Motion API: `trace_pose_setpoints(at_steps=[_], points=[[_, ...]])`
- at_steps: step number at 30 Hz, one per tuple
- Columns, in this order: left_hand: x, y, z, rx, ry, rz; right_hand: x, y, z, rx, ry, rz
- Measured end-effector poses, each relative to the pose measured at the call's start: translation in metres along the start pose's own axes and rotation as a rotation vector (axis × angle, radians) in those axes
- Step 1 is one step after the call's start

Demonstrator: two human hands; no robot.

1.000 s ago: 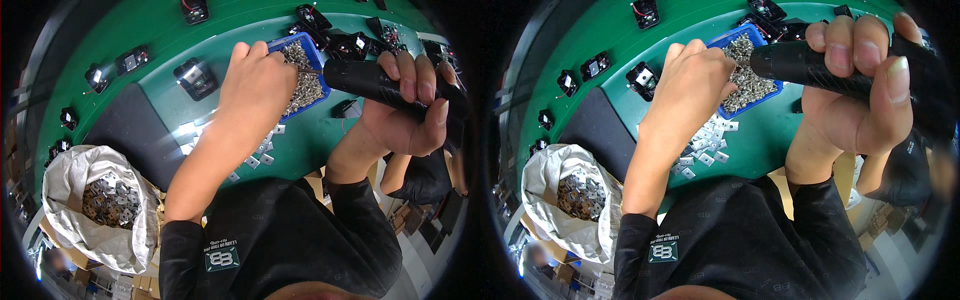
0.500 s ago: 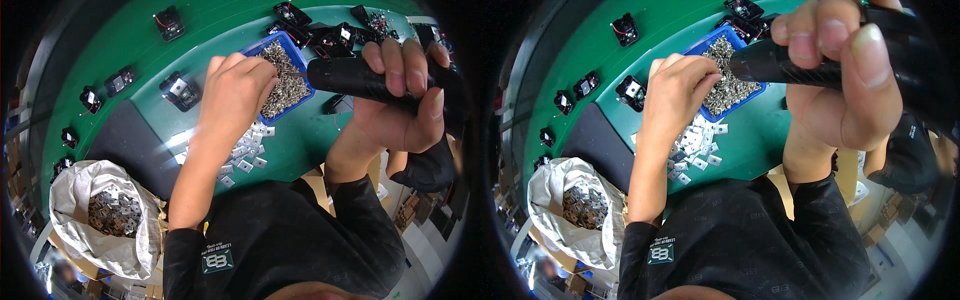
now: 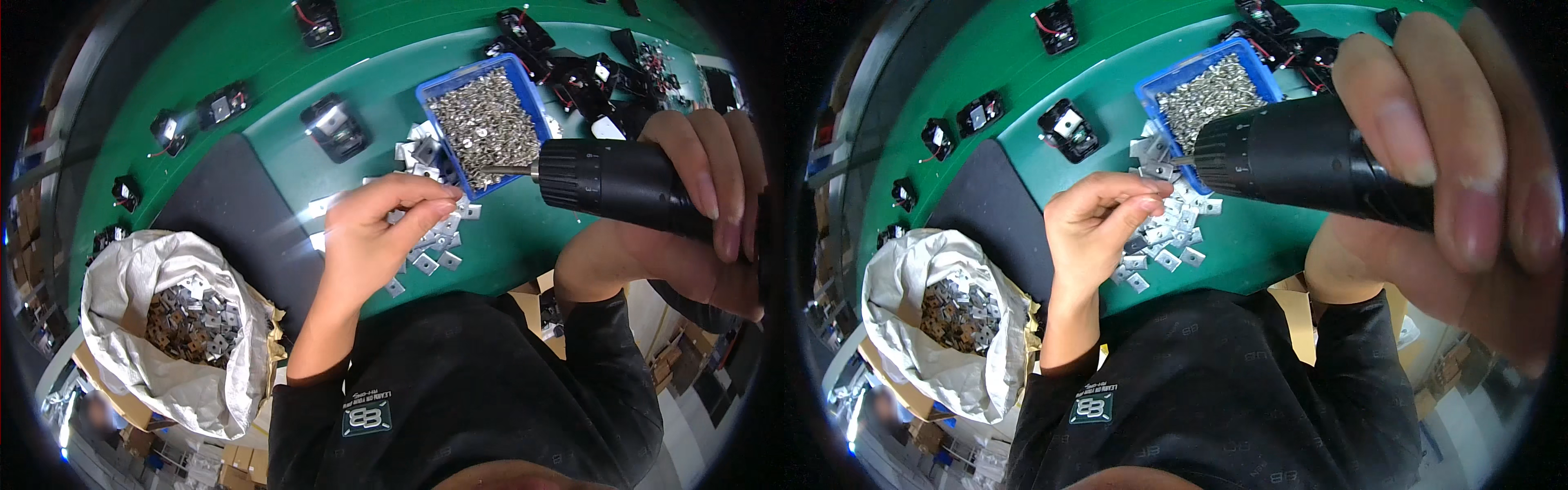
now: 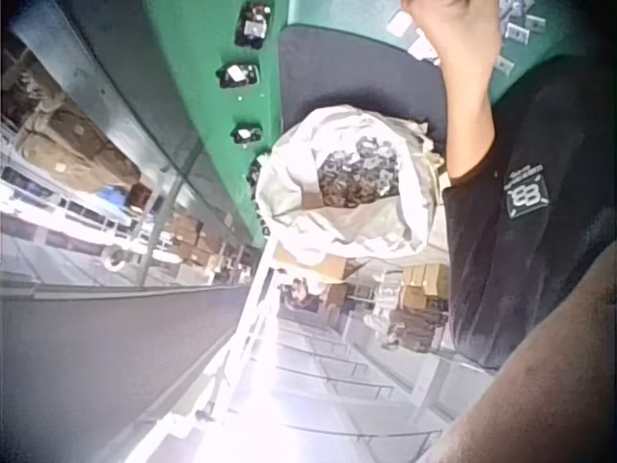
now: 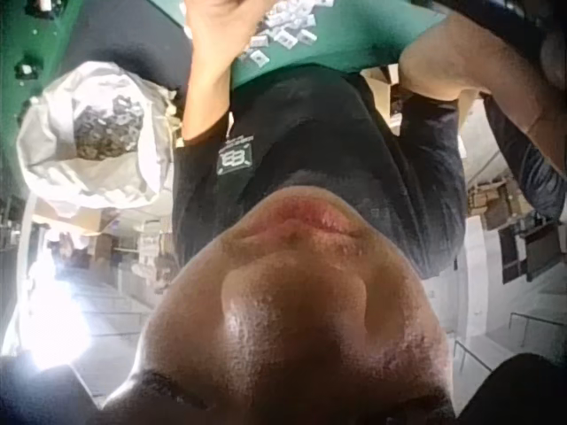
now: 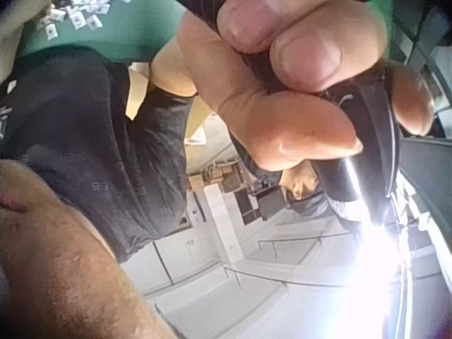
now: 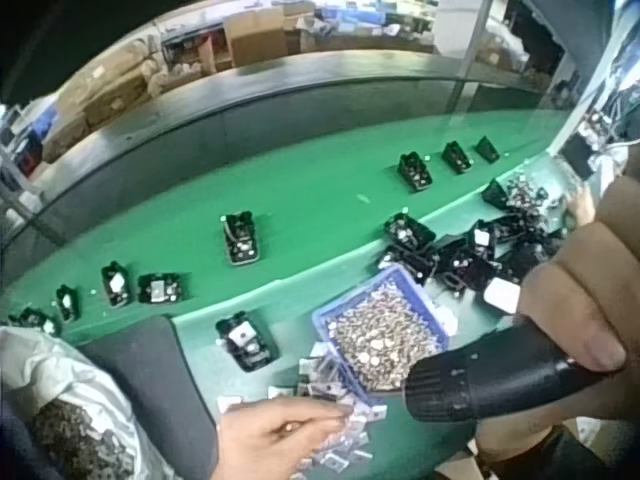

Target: Manually assemble electronic components by inserting small pins or fasteners and securing them with a power screwdriver.

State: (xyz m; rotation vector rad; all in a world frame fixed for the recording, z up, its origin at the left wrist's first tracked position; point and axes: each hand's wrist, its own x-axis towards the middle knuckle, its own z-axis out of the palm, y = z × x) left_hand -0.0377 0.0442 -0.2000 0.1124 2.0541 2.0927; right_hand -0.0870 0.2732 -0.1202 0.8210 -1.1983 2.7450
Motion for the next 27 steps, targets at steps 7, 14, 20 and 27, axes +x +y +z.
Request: trace_pose_setpoints(at_steps=[7, 14, 20, 27], points=[[-0.012, -0.033, 0.01, -1.17, 0.054, -0.046, 0.006, 0.017, 0.011, 0.087, -0.031, 0.05], [-0.011, -0.034, 0.016, -1.396, 0.013, -0.01, 0.008, 0.024, 0.028, 0.113, -0.055, 0.08], [-0.014, -0.032, 0.018, -1.386, -0.012, 0.005, 0.012, 0.032, 0.035, 0.154, -0.077, 0.113], [-0.016, -0.029, 0.018, -1.439, -0.033, -0.021, 0.02, 0.024, 0.012, 0.2, -0.096, 0.14]])
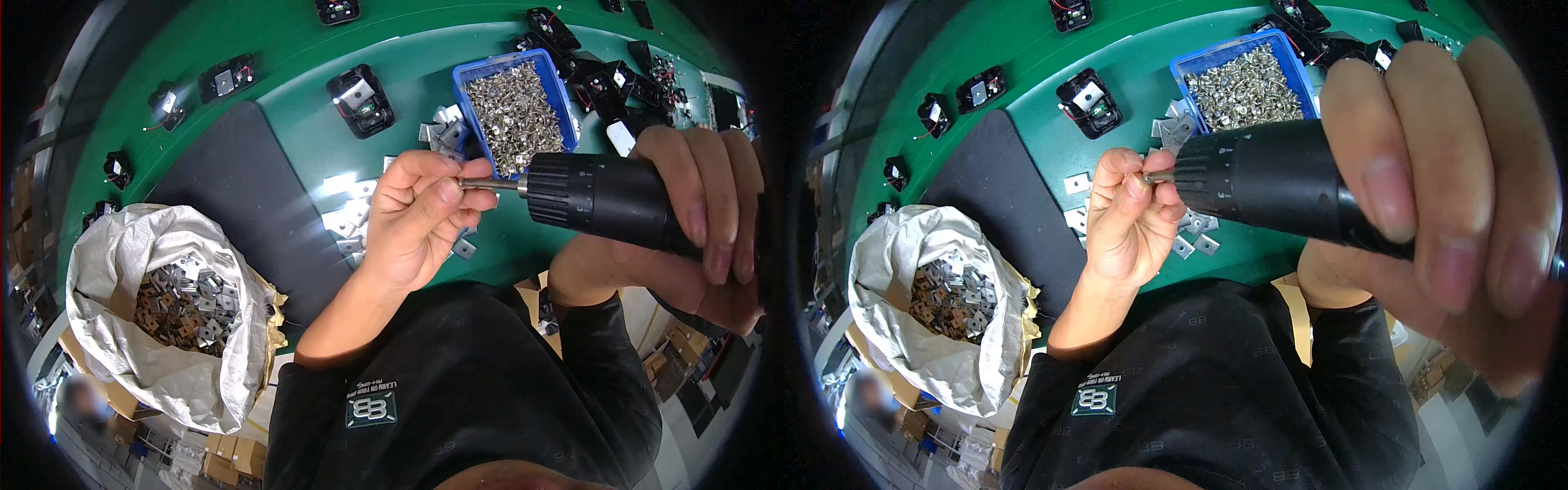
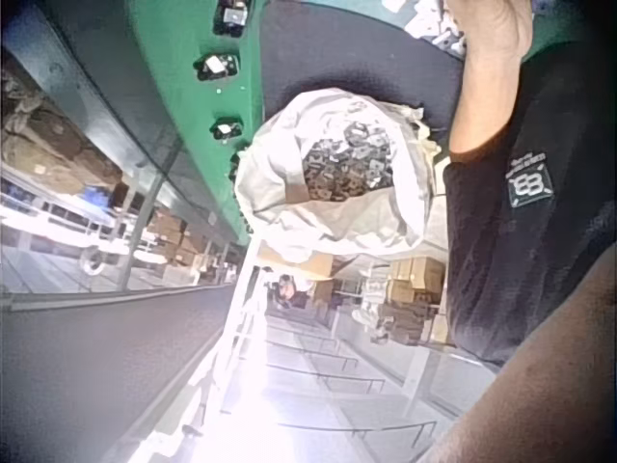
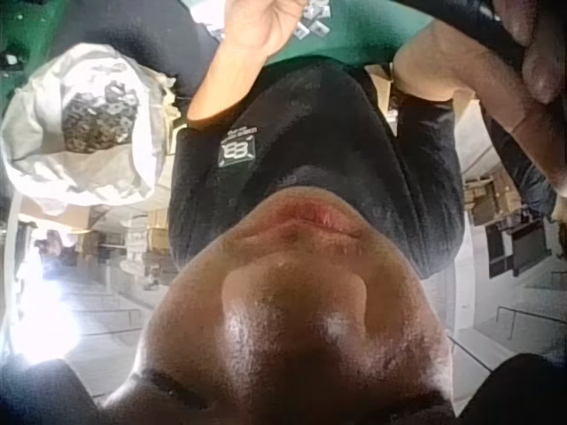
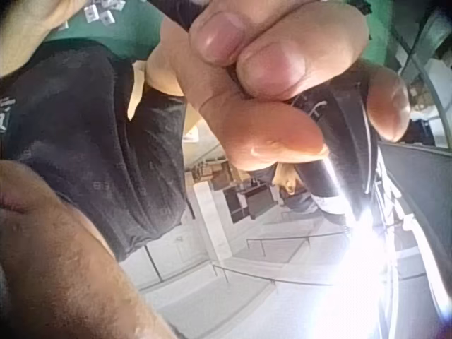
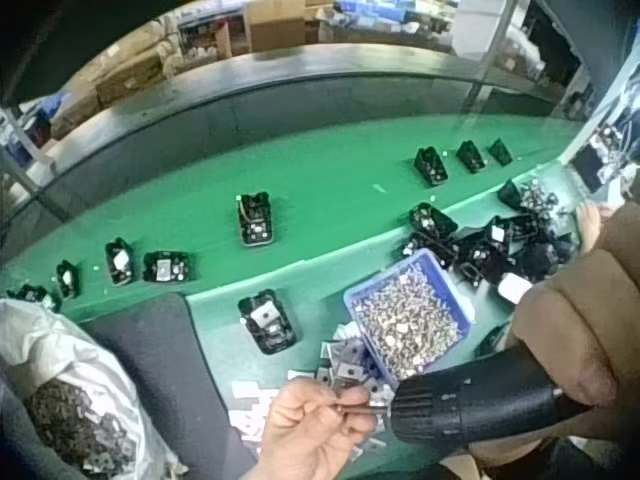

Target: Manually assemble electronic components by inserting small pins or fasteners and securing them with a power screwdriver.

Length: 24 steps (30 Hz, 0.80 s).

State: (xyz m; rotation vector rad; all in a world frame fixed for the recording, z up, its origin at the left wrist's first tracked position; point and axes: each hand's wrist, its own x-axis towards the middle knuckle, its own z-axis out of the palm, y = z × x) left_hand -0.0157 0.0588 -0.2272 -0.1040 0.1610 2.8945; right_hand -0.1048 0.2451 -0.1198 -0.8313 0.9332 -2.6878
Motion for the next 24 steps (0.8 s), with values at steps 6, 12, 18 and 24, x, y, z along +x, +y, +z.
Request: trace_pose_setpoints(at_steps=[6, 12, 18, 24], points=[[-0.001, 0.002, 0.001, 0.116, 0.032, -0.069, 0.008, 0.019, 0.015, 0.035, -0.01, 0.017], [0.002, 0.017, 0.001, 0.516, -0.064, 0.007, 0.009, 0.012, 0.018, 0.07, -0.033, 0.04], [0.02, 0.067, -0.018, 1.234, -0.29, 0.596, 0.016, 0.023, 0.019, 0.097, 0.005, 0.045], [0.034, 0.103, -0.002, 2.286, 0.012, 0.492, 0.021, 0.046, 0.017, -0.042, 0.106, -0.041]])
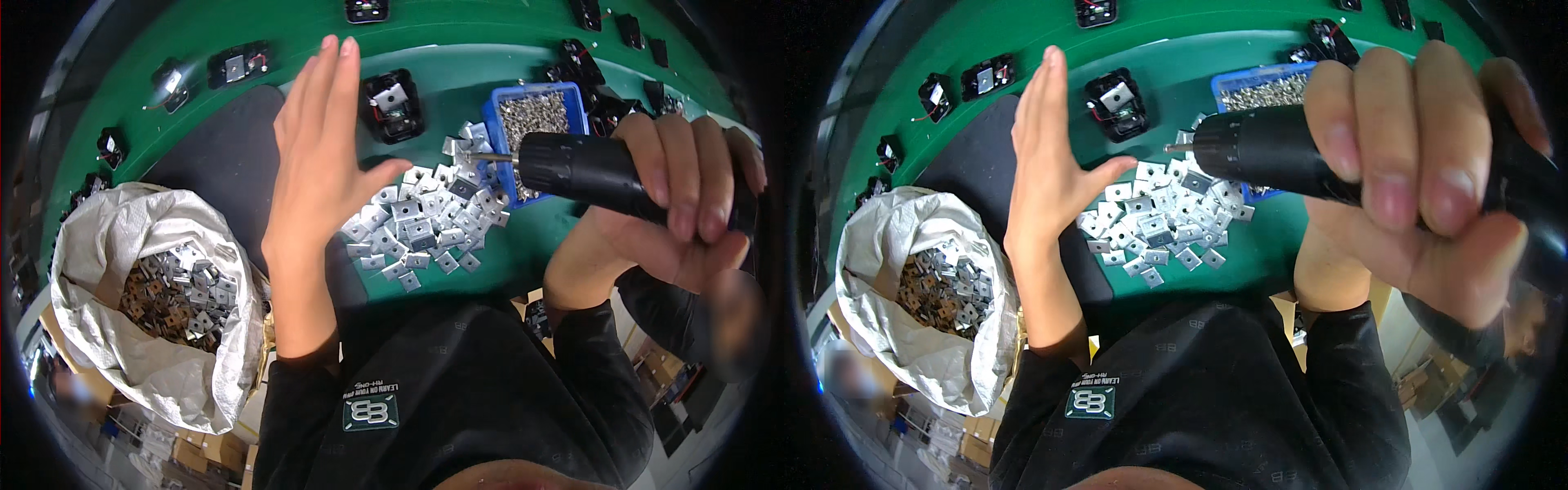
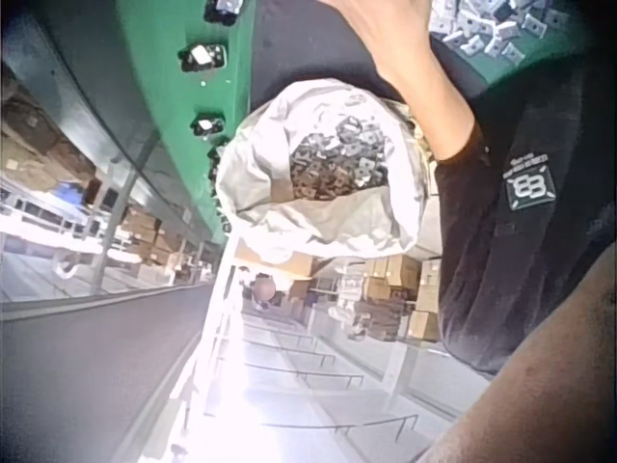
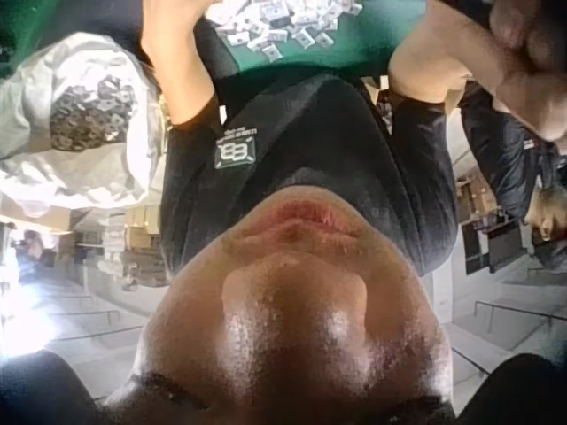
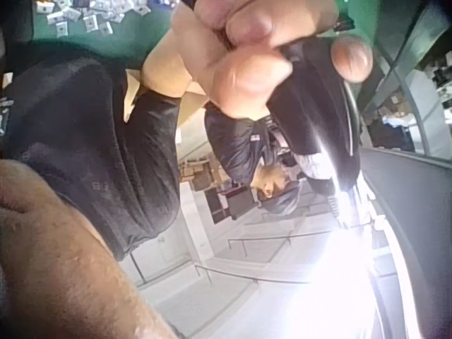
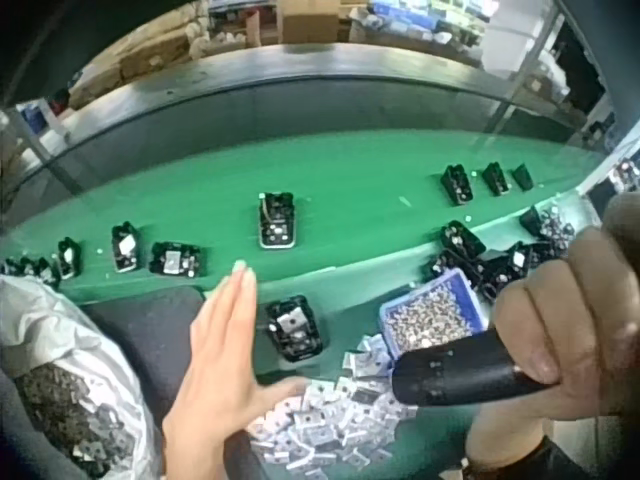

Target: Manually assemble electronic components by inserting small pins or fasteners and securing them with a power screwdriver.

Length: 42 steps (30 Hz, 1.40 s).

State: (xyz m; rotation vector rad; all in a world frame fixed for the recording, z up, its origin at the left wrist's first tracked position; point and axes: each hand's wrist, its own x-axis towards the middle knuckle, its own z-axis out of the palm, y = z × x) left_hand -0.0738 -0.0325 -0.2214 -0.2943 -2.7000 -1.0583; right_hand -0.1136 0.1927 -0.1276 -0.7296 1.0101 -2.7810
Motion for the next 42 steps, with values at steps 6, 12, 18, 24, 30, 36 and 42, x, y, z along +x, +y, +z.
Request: trace_pose_setpoints(at_steps=[6, 12, 18, 24, 30, 36, 42], points=[[0.002, -0.016, 0.021, 0.045, -0.041, 0.025, 0.009, 0.022, -0.008, -0.229, 0.0, 0.001], [0.007, -0.014, 0.022, -0.068, -0.004, 0.046, 0.013, 0.052, -0.015, -0.428, -0.055, -0.063], [0.01, -0.011, 0.023, -0.087, -0.036, 0.031, 0.013, 0.06, -0.02, -0.365, -0.029, -0.053], [0.009, -0.012, 0.023, -0.104, -0.036, 0.027, 0.011, 0.062, -0.022, -0.379, -0.03, -0.041], [0.009, -0.011, 0.02, -0.108, -0.048, 0.023, 0.01, 0.065, -0.028, -0.416, -0.09, -0.062], [0.007, -0.011, 0.02, -0.113, -0.064, 0.017, 0.01, 0.065, -0.017, -0.476, -0.082, -0.062], [0.007, -0.008, 0.02, -0.079, -0.05, 0.054, 0.012, 0.046, -0.01, -0.37, -0.022, -0.032]])
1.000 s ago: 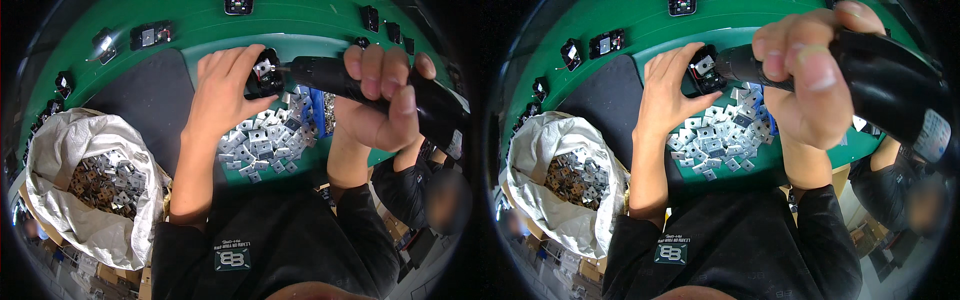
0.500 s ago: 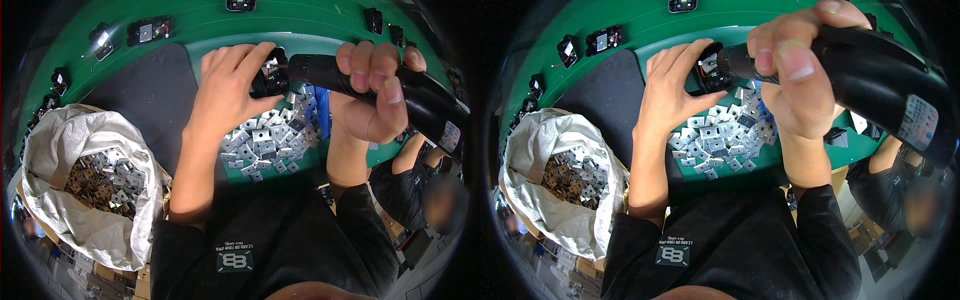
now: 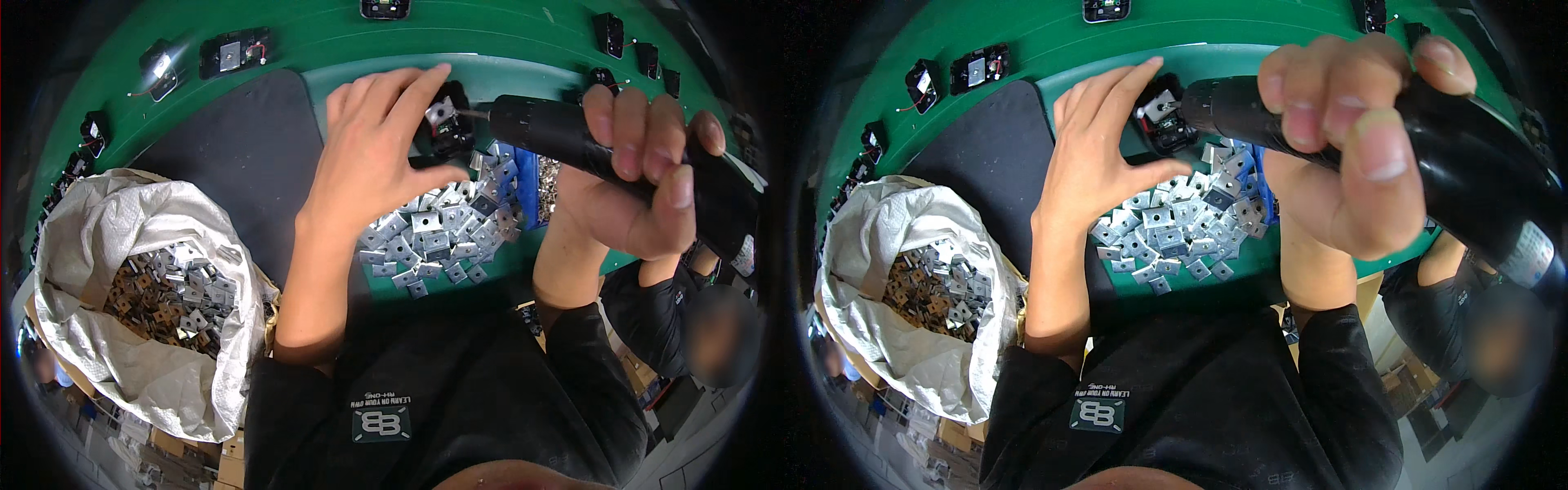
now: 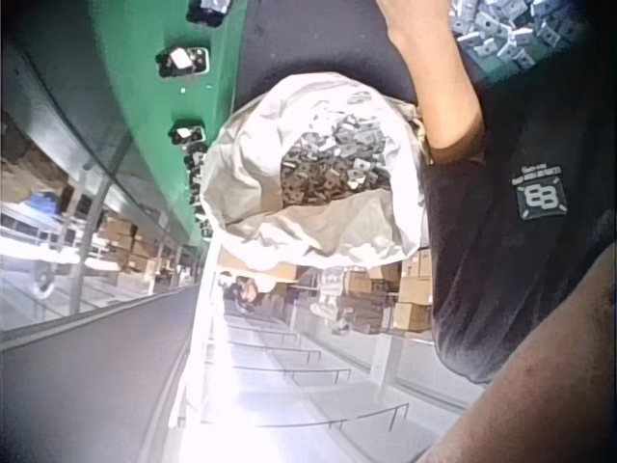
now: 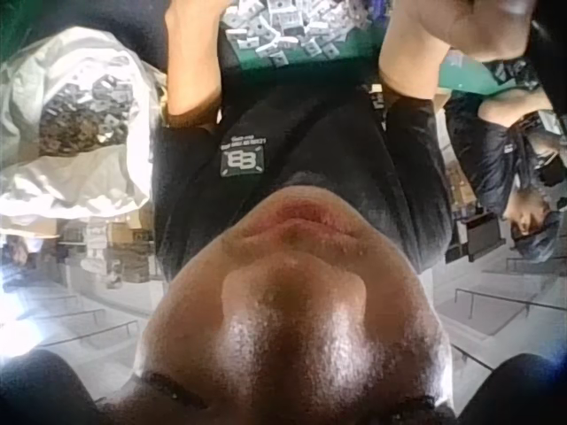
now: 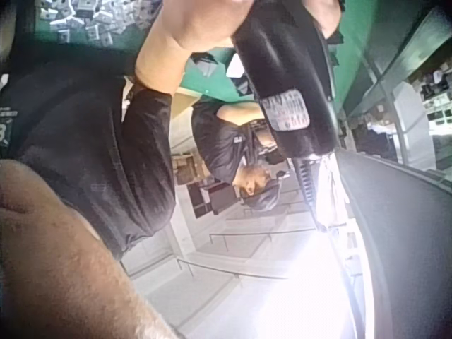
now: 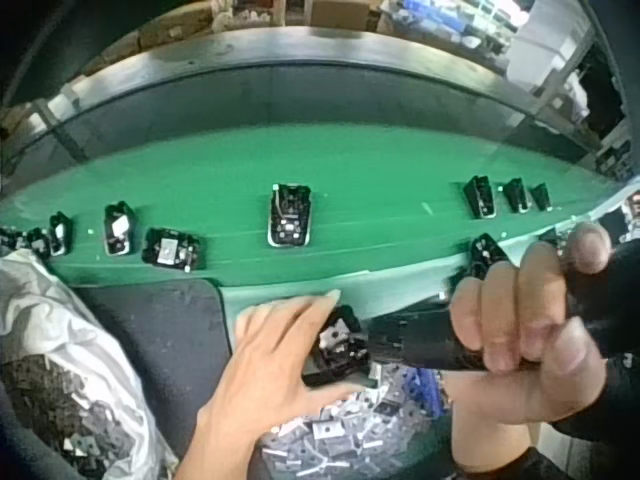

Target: Manually assemble electronic components by inserting small pins or fasteners and securing them with a power screwdriver.

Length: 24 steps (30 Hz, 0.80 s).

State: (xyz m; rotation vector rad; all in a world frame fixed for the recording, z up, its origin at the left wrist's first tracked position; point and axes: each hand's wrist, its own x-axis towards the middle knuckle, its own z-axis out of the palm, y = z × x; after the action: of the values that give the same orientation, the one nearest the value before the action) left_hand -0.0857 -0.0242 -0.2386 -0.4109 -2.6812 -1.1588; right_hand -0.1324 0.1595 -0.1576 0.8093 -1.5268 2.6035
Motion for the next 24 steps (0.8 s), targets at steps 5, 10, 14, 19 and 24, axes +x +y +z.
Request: trace_pose_setpoints(at_steps=[5, 10, 14, 19, 24], points=[[-0.002, 0.003, -0.006, -0.056, 0.181, 0.071, -0.001, -0.014, 0.002, 0.101, 0.094, 0.015], [-0.006, -0.001, -0.003, 0.012, 0.314, 0.202, -0.002, -0.024, 0.002, 0.179, 0.039, 0.014], [-0.007, 0.002, -0.001, 0.003, 0.314, 0.213, -0.005, -0.026, 0.006, 0.161, 0.072, 0.018], [-0.008, -0.001, -0.002, -0.009, 0.364, 0.266, -0.005, -0.026, 0.011, 0.206, 0.053, 0.032], [-0.008, 0.002, -0.004, -0.098, 0.356, 0.26, -0.009, -0.028, 0.015, 0.239, 0.136, 0.0]])
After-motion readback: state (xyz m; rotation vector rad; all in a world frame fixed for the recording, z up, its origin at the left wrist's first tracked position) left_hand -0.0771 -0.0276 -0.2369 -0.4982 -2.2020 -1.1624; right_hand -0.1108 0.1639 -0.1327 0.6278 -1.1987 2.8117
